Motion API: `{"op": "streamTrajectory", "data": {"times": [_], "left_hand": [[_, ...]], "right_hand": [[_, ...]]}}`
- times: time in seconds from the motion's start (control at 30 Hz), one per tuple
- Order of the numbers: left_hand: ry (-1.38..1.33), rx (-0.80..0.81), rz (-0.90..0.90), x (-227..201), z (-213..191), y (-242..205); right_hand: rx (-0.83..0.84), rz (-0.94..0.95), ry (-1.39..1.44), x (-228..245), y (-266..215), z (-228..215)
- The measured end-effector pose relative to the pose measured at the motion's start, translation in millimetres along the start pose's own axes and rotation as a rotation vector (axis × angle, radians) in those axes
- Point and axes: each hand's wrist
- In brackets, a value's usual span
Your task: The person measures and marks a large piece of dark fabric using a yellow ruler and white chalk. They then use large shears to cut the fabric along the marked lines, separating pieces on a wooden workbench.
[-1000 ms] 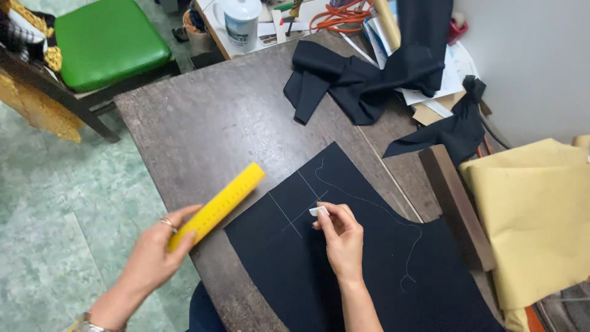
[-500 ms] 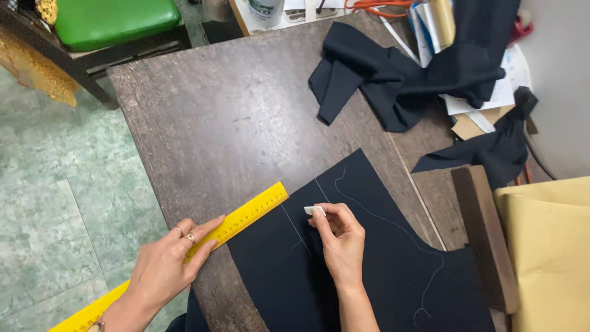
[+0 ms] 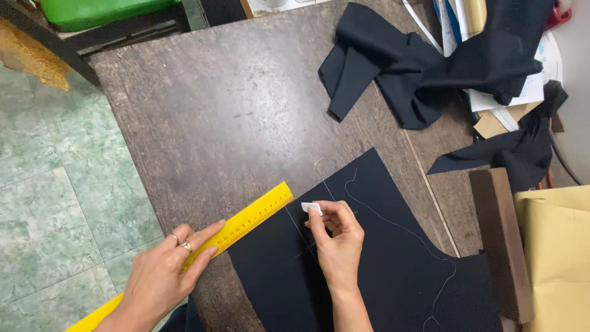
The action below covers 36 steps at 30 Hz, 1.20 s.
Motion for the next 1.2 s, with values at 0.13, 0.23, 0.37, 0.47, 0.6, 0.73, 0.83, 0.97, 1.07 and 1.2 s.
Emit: {"op": "streamTrajectory", "data": {"times": [0.13, 0.23, 0.37, 0.47, 0.6, 0.73, 0.83, 0.97, 1.07, 1.2], "left_hand": [[-0.092, -0.057, 0.018, 2.7, 0.4, -0.7], [-0.068, -0.039, 0.031, 1.7, -2.2, 0.3], [-0.040, -0.034, 0.047, 0.6, -2.8, 0.5], [-0.013, -0.013, 0.027, 1.5, -0.8, 0.5], [0.002, 0.016, -0.001, -0.3, -2.3, 1.2], [-0.051, 0.029, -0.019, -1.7, -4.8, 2.0], [-0.075, 0.031, -0.023, -1.3, -4.3, 1.9], [-0.092, 0.043, -0.044, -2.2, -6.3, 2.6], [-0.091, 0.060, -0.047, -3.5, -8.8, 3.3], [-0.088, 0.075, -0.051, -3.6, -9.5, 4.3]], "right_hand": [[-0.025, -0.008, 0.009, 0.1, -0.2, -0.5], [-0.026, -0.010, -0.002, 2.9, -0.3, -0.8], [-0.016, 0.019, 0.004, 5.8, -0.6, -0.8], [-0.024, 0.016, 0.030, -9.3, -0.4, -1.1], [-0.014, 0.010, 0.013, 0.2, -1.3, 2.9], [0.019, -0.058, -0.042, 0.7, -1.8, 5.9], [0.019, -0.103, -0.100, -2.1, -2.1, 8.1], [0.059, -0.167, -0.143, -0.6, -2.4, 11.1], [0.078, -0.181, -0.166, -1.5, -3.2, 13.4], [0.112, -0.219, -0.155, -2.6, -2.9, 16.5]]}}
Point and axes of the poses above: each hand's wrist, its own y-axis towards the middle knuckle, its own z-axis out of the palm, x = y × z, and after that the axes turned 3 degrees about -x, right-handed
